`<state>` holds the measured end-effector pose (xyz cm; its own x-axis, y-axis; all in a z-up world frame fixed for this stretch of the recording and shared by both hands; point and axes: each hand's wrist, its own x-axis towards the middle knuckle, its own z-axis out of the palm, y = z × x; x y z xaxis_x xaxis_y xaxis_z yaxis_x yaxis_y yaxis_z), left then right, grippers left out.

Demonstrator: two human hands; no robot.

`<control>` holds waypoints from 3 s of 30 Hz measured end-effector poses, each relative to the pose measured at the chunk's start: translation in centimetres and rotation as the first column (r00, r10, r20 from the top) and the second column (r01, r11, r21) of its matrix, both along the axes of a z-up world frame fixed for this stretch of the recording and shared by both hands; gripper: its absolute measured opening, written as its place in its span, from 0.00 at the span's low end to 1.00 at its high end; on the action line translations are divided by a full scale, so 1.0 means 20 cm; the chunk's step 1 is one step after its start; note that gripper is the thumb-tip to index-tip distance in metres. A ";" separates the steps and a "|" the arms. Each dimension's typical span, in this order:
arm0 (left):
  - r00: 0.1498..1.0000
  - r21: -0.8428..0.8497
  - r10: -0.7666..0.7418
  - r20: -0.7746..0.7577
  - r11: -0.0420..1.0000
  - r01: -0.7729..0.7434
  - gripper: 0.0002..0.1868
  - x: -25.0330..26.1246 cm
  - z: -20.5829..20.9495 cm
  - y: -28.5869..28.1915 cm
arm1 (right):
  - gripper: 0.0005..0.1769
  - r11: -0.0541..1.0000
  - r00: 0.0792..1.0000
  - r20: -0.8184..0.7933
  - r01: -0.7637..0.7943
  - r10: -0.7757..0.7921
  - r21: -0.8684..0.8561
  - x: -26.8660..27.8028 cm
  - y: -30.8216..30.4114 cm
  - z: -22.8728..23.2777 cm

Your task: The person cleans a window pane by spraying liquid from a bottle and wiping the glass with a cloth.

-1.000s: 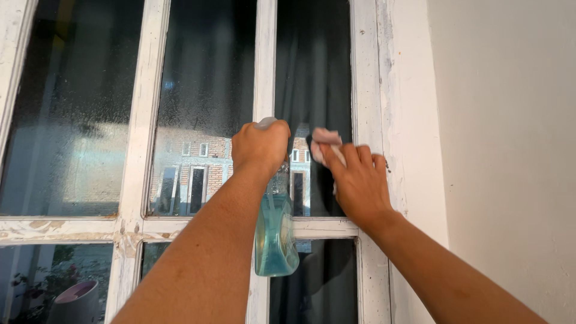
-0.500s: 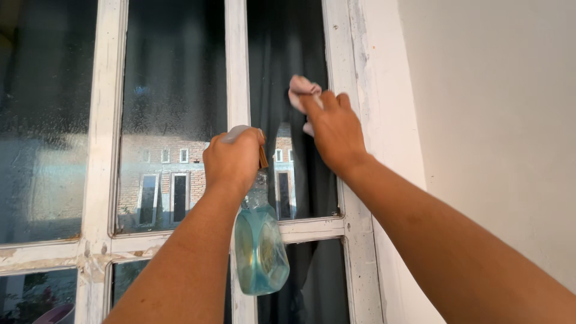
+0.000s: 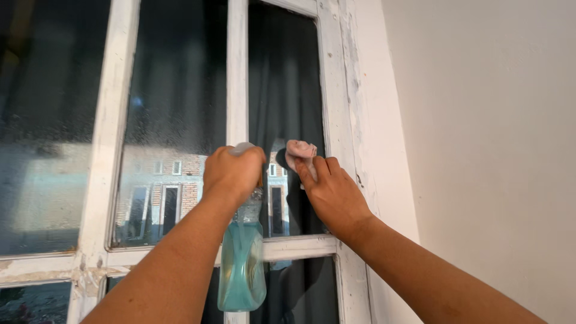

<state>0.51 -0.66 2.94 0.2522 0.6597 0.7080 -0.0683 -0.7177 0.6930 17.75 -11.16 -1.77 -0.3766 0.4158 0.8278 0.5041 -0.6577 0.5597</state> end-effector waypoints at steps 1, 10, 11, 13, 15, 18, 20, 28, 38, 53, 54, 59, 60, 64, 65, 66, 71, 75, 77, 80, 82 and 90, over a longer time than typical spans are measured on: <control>1.000 0.001 0.007 0.010 1.000 -0.007 0.22 -0.02 0.02 -0.01 | 0.45 0.998 0.998 -0.004 0.055 -0.055 -0.015 0.00 0.01 0.02; 1.000 0.016 0.013 -0.013 1.000 -0.013 0.19 -0.03 0.28 -0.06 | 0.41 0.987 1.000 0.025 -0.016 0.012 0.159 0.11 0.09 0.39; 0.999 0.049 0.045 -0.012 0.998 -0.045 0.20 -0.03 0.34 -0.06 | 0.41 0.986 0.999 0.038 -0.023 0.017 0.168 0.11 0.10 0.47; 0.996 0.082 0.084 -0.012 0.993 -0.083 0.20 -0.03 0.42 -0.05 | 0.36 0.963 0.987 0.037 -0.163 0.159 0.215 0.14 0.12 0.61; 0.997 0.032 0.070 -0.034 0.997 -0.069 0.21 -0.01 0.50 -0.04 | 0.36 0.956 0.984 0.051 -0.175 0.168 0.236 0.18 0.14 0.78; 0.992 0.090 0.124 -0.036 0.989 -0.120 0.23 0.02 0.55 0.00 | 0.34 0.936 0.982 0.066 -0.188 0.176 0.299 0.24 0.19 1.03; 0.997 0.097 0.075 -0.027 0.993 -0.072 0.24 0.00 0.56 0.03 | 0.33 0.921 0.980 0.080 -0.198 0.181 0.335 0.26 0.23 1.20; 0.979 0.013 -0.168 0.116 0.986 0.168 0.20 -0.04 0.47 0.03 | 0.28 0.864 0.952 -0.129 -0.189 0.278 0.466 0.23 0.30 1.61; 0.948 -0.009 -0.263 0.179 0.963 0.269 0.20 -0.03 0.44 0.06 | 0.31 0.895 0.936 -0.164 -0.230 0.311 0.382 0.04 0.37 1.64; 0.932 -0.043 -0.264 0.249 0.958 0.282 0.21 0.00 0.42 0.11 | 0.31 0.925 0.917 -0.119 -0.374 0.380 0.073 -0.12 0.30 1.55; 0.935 -0.031 -0.257 0.242 0.962 0.273 0.20 0.00 0.42 0.11 | 0.33 0.919 0.912 -0.111 -0.392 0.395 0.050 -0.11 0.29 1.51; 0.927 -0.013 -0.257 0.272 0.963 0.270 0.19 -0.01 0.40 0.09 | 0.34 0.902 0.902 -0.053 -0.431 0.429 -0.019 -0.08 0.26 1.28; 0.922 0.004 -0.253 0.291 0.965 0.264 0.19 -0.01 0.39 0.09 | 0.35 0.895 0.896 0.002 -0.444 0.445 -0.026 -0.08 0.25 1.22; 0.931 -0.025 -0.235 0.280 0.967 0.252 0.20 -0.03 0.32 0.07 | 0.38 0.860 0.861 0.019 -0.507 0.509 -0.048 -0.10 0.22 0.95; 0.954 -0.026 -0.174 0.242 0.982 0.186 0.20 -0.04 0.30 0.06 | 0.38 0.861 0.862 0.014 -0.506 0.507 -0.050 -0.11 0.22 0.88; 0.973 -0.022 -0.111 0.204 0.993 0.118 0.21 -0.05 0.28 0.06 | 0.38 0.862 0.863 0.005 -0.504 0.505 -0.058 -0.11 0.21 0.81; 0.981 -0.051 -0.044 0.188 0.997 0.054 0.23 -0.10 0.18 0.04 | 0.41 0.834 0.838 -0.031 -0.546 0.545 -0.080 -0.14 0.18 0.49; 0.989 -0.023 -0.007 0.149 1.000 0.011 0.24 -0.12 0.10 0.03 | 0.43 0.860 0.862 -0.067 -0.506 0.502 -0.071 -0.16 0.17 0.33; 0.988 -0.043 -0.028 0.154 0.998 0.035 0.24 -0.12 0.05 0.03 | 0.45 0.863 0.866 -0.072 -0.499 0.494 -0.075 -0.16 0.16 0.26; 0.979 -0.020 -0.078 0.188 0.996 0.084 0.23 -0.13 -0.01 0.01 | 0.42 0.849 0.856 -0.081 -0.517 0.511 -0.112 -0.16 0.15 0.15; 0.972 0.015 -0.105 0.210 0.994 0.105 0.23 -0.14 -0.07 0.00 | 0.41 0.856 0.865 -0.064 -0.502 0.498 -0.120 -0.15 0.14 0.07; 0.984 -0.049 -0.112 0.137 0.992 0.119 0.24 -0.17 -0.22 -0.10 | 0.40 0.846 0.875 -0.145 -0.484 0.462 -0.224 -0.16 0.09 -0.27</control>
<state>-2.87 -2.75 -1.45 0.2347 0.6717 0.7027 -0.2433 -0.6593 0.7114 14.64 -9.38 -7.26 -0.5149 0.3980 0.7593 0.7699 -0.1748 0.6138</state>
